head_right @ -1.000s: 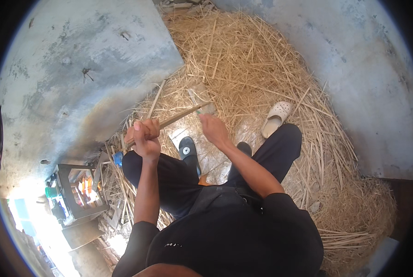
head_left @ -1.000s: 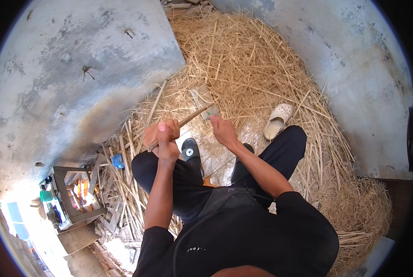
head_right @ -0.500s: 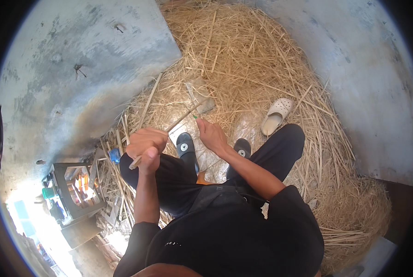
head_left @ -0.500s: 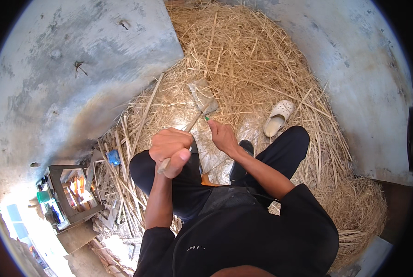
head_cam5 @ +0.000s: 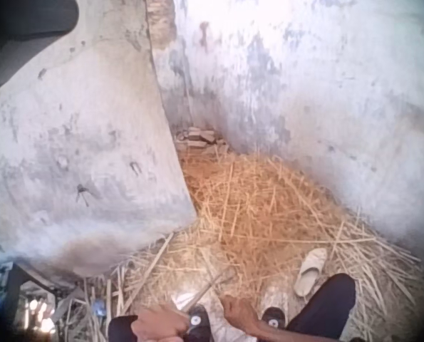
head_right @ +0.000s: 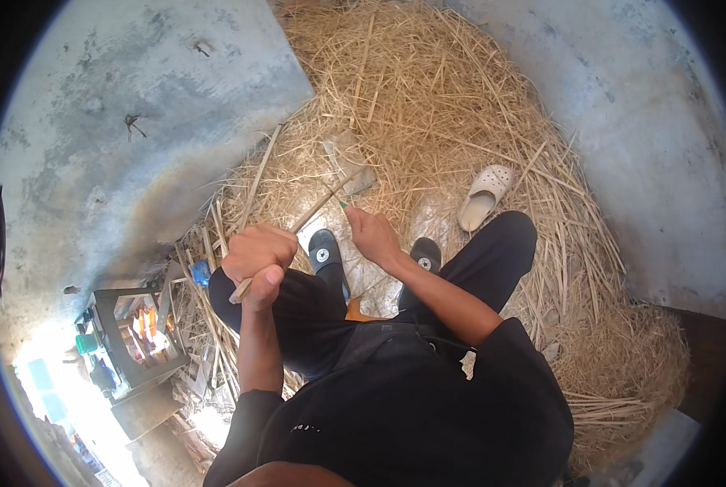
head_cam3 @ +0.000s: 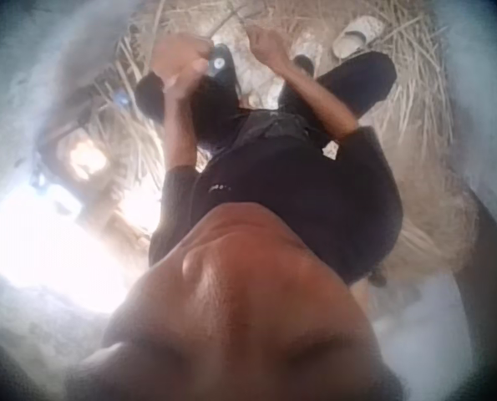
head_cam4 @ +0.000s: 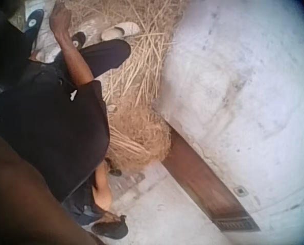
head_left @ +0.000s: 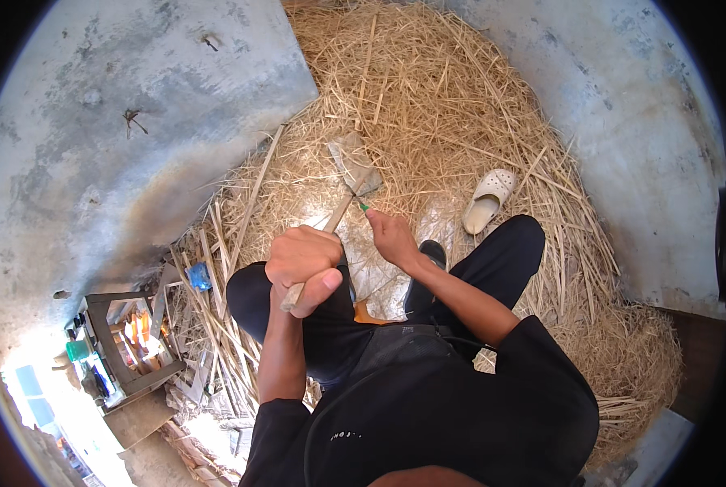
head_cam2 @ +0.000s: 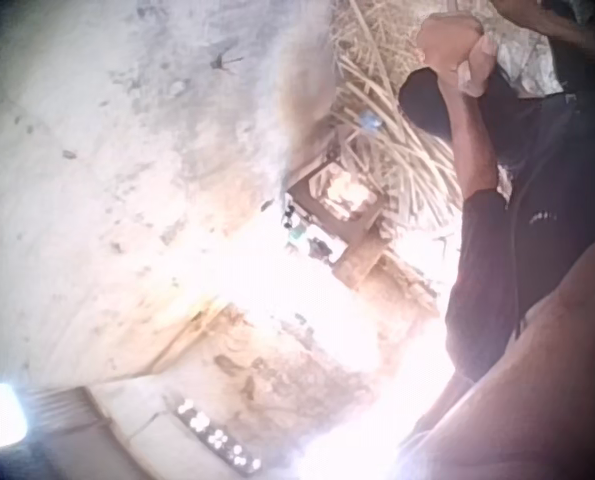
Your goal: The person strips bark or outer layers from a wooden stick using a small knife.
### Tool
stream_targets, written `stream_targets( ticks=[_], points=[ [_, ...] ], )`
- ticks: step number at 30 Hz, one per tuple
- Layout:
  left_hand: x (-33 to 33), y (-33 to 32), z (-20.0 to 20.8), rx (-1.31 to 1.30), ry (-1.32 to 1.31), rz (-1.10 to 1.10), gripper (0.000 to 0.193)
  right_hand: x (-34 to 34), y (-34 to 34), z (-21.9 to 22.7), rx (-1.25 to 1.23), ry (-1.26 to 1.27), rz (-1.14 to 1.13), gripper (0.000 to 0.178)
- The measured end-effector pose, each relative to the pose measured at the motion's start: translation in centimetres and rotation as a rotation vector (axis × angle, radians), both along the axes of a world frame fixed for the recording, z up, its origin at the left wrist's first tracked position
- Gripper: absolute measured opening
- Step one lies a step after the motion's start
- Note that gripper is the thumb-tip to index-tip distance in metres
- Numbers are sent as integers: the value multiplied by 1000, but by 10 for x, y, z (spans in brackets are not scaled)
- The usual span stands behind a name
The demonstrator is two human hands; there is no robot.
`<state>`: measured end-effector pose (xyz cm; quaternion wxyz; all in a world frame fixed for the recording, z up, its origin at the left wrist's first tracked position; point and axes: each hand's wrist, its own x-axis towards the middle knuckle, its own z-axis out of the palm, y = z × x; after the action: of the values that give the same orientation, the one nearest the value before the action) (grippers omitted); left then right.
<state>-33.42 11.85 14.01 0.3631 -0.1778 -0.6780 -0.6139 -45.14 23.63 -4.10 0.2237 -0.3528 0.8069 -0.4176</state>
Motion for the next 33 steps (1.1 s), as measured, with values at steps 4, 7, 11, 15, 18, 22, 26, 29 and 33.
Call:
stream_targets(
  ticks=[4, 7, 11, 15, 18, 22, 26, 29, 33],
  points=[
    [-2, 17, -1, -70, -7, -42, 40, -37, -3, -67, 331, 116, -71, 65],
    [-11, 18, 4, -119, 30, -4, 38, -51, 4, -87, 329, 95, -75, 67],
    [-5, 1, -6, 22, 68, 162, 38, -33, -12, -24, 101, 19, -35, 56],
    [-5, 3, -4, 17, 81, 206, 37, -19, -13, 22, -41, -34, 12, 47],
    [-9, 5, -8, 12, 33, 200, 36, -10, -15, 23, -104, -40, -2, 44],
    [-11, 12, -7, -4, -14, 135, 36, -31, -22, -33, 212, 59, -21, 49],
    [-22, 15, -1, -17, 41, 156, 37, -79, 8, -152, 425, 185, 21, 56],
    [-5, -2, -12, 157, 111, 287, 39, -45, -2, -90, 182, 88, -38, 49],
    [-5, -6, -13, 243, 124, 390, 42, -5, -1, 24, -27, 30, 39, 42]
  ],
)
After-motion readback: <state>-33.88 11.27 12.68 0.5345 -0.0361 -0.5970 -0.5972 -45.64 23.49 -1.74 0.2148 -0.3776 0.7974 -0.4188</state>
